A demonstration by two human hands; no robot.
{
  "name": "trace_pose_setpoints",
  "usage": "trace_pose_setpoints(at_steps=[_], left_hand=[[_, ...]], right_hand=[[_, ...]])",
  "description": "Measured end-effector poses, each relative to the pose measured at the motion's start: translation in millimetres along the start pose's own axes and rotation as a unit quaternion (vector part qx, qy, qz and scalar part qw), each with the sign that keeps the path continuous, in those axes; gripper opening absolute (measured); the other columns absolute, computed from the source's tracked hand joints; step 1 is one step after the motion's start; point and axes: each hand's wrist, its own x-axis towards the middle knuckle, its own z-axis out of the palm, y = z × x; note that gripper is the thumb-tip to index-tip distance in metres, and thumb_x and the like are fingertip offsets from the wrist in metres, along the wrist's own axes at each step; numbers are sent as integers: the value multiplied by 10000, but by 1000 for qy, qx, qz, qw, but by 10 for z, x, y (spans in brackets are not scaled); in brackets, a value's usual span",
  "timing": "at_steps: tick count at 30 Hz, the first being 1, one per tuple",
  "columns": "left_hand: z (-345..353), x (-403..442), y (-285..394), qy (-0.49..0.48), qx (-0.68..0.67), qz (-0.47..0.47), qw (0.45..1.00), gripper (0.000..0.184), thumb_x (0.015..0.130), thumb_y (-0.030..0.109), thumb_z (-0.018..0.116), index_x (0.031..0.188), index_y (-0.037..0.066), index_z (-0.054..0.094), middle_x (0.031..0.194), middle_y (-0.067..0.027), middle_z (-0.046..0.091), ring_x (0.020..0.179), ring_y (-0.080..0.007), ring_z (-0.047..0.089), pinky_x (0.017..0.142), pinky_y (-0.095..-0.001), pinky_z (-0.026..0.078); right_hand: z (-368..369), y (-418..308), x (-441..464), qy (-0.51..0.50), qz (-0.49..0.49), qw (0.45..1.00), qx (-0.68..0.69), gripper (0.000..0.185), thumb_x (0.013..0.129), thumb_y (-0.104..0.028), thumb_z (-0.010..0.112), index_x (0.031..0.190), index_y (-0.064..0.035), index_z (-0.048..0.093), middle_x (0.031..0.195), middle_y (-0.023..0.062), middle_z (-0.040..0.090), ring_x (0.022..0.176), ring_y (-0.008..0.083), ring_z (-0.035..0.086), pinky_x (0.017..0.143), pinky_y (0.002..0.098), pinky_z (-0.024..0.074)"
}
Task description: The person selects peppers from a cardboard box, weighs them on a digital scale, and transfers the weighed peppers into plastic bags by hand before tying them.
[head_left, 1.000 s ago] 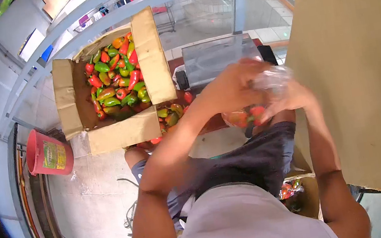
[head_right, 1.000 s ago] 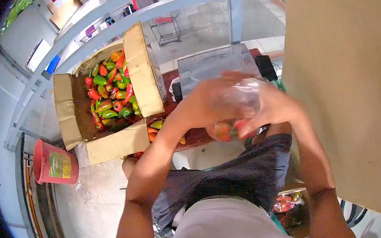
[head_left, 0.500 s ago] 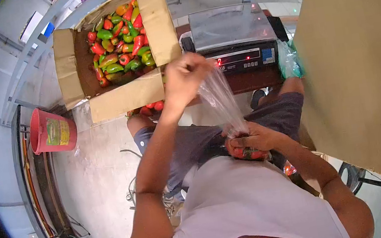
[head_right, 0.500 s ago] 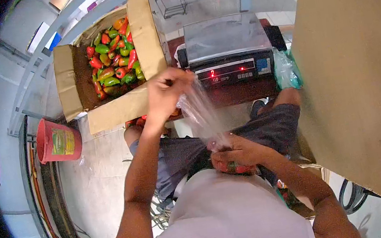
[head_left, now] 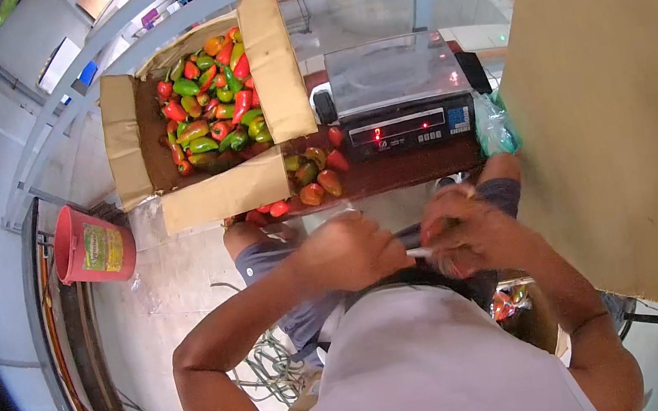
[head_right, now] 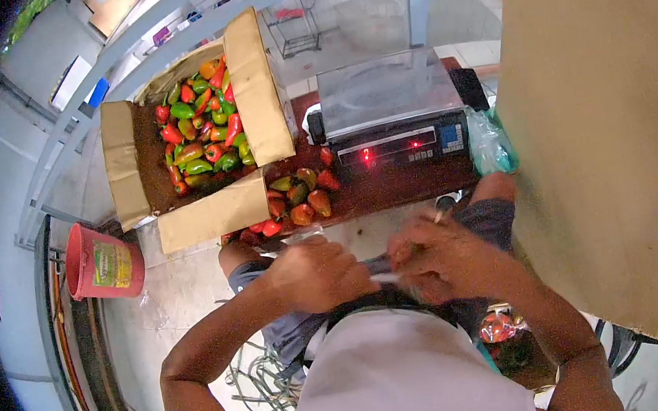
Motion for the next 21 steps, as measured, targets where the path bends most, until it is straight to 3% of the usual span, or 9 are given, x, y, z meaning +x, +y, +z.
trace_pose_setpoints(at_steps=[3, 6, 7, 10, 11, 15, 17, 20, 21], left_hand=[[-164, 136, 209, 60, -95, -215, 970, 243, 940, 285, 669, 825, 77, 616, 764, -116, 629, 704, -288, 671, 585, -441, 505], [-139, 533, 747, 235, -422, -248, 840, 190, 1036, 224, 556, 1095, 72, 655, 758, -81, 603, 660, -200, 628, 593, -359, 485], [-250, 642, 899, 219, -524, -225, 792, 244, 1070, 237, 493, 1160, 59, 635, 729, -1, 512, 634, -119, 522, 587, -300, 445], [67, 740, 837, 101, -649, -50, 752, 221, 1049, 165, 515, 1202, 28, 596, 932, -91, 619, 845, -148, 591, 785, -316, 486], [362, 811, 821, 234, -611, -154, 741, 203, 1020, 141, 543, 1170, 25, 616, 932, -104, 626, 837, -162, 606, 771, -332, 492], [-63, 178, -196, 180, -232, -103, 950, 101, 866, 105, 666, 951, 51, 665, 828, -128, 634, 771, -289, 655, 680, -424, 517], [-405, 113, -143, 194, -49, -151, 968, 67, 843, 114, 678, 884, 67, 654, 781, -117, 625, 731, -326, 647, 648, -452, 515], [-419, 198, 209, 161, 28, -168, 972, 80, 900, 139, 639, 921, 62, 633, 781, -107, 632, 725, -343, 645, 646, -447, 519], [-202, 277, 451, 202, -148, -221, 943, 103, 923, 149, 624, 981, 64, 630, 808, -122, 648, 748, -354, 654, 672, -432, 531]], right_hand=[[-289, 91, 160, 187, -16, 972, -144, 124, 773, -138, 795, 869, -116, 719, 1042, 19, 625, 1009, 235, 592, 877, 413, 465], [-553, 16, 450, 364, -103, 881, -286, 175, 712, -54, 833, 790, -119, 690, 966, -10, 610, 896, 227, 589, 754, 371, 490], [-502, 52, 587, 475, -121, 840, -234, 243, 663, 7, 853, 797, -110, 687, 937, 12, 581, 864, 203, 556, 711, 328, 482], [-401, -175, 838, 554, -176, 740, 339, 189, 709, -39, 837, 795, -98, 680, 911, 35, 566, 864, 178, 547, 729, 318, 459], [-356, -208, 805, 488, -187, 664, 535, 124, 753, -85, 802, 799, -87, 687, 887, 55, 569, 888, 174, 541, 773, 304, 436], [-249, 186, 466, 293, -83, 835, 459, 154, 798, -175, 793, 811, -90, 666, 935, 50, 534, 884, 177, 498, 795, 303, 410], [-57, 443, 377, 187, -30, 893, 408, 185, 821, -220, 789, 817, -92, 655, 959, 47, 517, 882, 179, 476, 806, 302, 397], [292, 501, 695, 439, 92, 855, 260, 215, 771, -164, 800, 771, -48, 620, 933, 48, 527, 984, 188, 506, 877, 335, 428], [220, 291, 811, 470, 84, 848, 230, 169, 858, -152, 744, 772, -32, 661, 869, 23, 599, 931, 170, 530, 823, 317, 437]])
